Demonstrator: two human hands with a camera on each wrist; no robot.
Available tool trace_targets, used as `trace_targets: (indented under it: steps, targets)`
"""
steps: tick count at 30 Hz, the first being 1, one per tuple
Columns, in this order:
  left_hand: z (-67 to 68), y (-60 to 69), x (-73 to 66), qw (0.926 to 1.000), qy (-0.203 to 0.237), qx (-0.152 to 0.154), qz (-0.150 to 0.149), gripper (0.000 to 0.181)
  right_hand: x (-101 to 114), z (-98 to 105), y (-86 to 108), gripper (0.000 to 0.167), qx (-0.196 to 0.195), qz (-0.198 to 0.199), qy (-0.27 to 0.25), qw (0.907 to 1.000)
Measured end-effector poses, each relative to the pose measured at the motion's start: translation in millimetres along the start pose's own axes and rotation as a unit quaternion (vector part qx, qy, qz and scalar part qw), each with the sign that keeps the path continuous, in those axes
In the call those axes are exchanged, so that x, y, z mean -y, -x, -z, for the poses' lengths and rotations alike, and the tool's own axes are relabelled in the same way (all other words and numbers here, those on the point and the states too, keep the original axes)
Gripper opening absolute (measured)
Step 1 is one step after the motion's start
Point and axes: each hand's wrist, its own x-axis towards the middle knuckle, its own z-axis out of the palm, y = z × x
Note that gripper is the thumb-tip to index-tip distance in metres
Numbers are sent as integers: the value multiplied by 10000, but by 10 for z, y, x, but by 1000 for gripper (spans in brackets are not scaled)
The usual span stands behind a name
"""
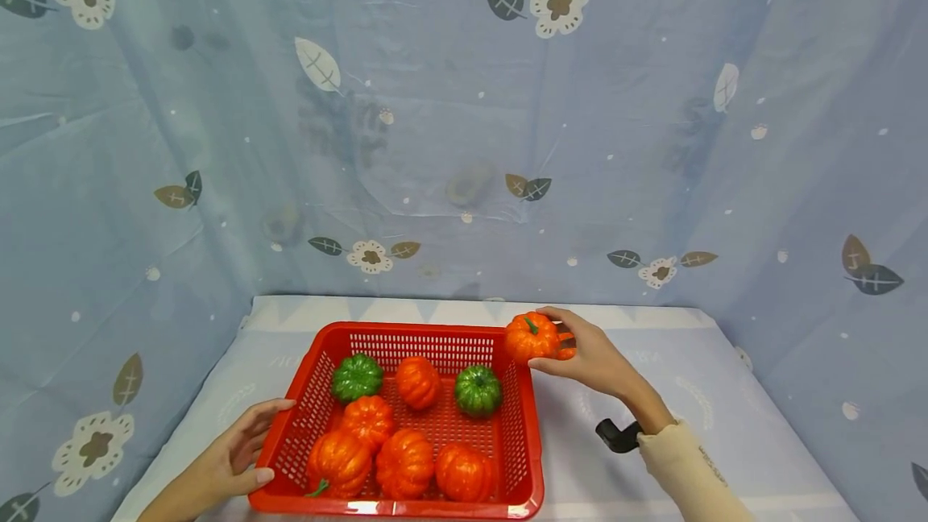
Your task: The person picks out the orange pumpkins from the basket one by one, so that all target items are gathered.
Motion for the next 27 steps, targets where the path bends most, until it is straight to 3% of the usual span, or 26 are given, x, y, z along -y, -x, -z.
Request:
trace_targets:
  steps: [14,27]
  targets:
    - [43,-9,-9,9989,-35,316,-339,76,-494,351,299,82,-605,-800,230,9947]
    - [42,7,-14,9989,59,307,-348,76,-1002,483,423,90,-919,-1528,184,9838]
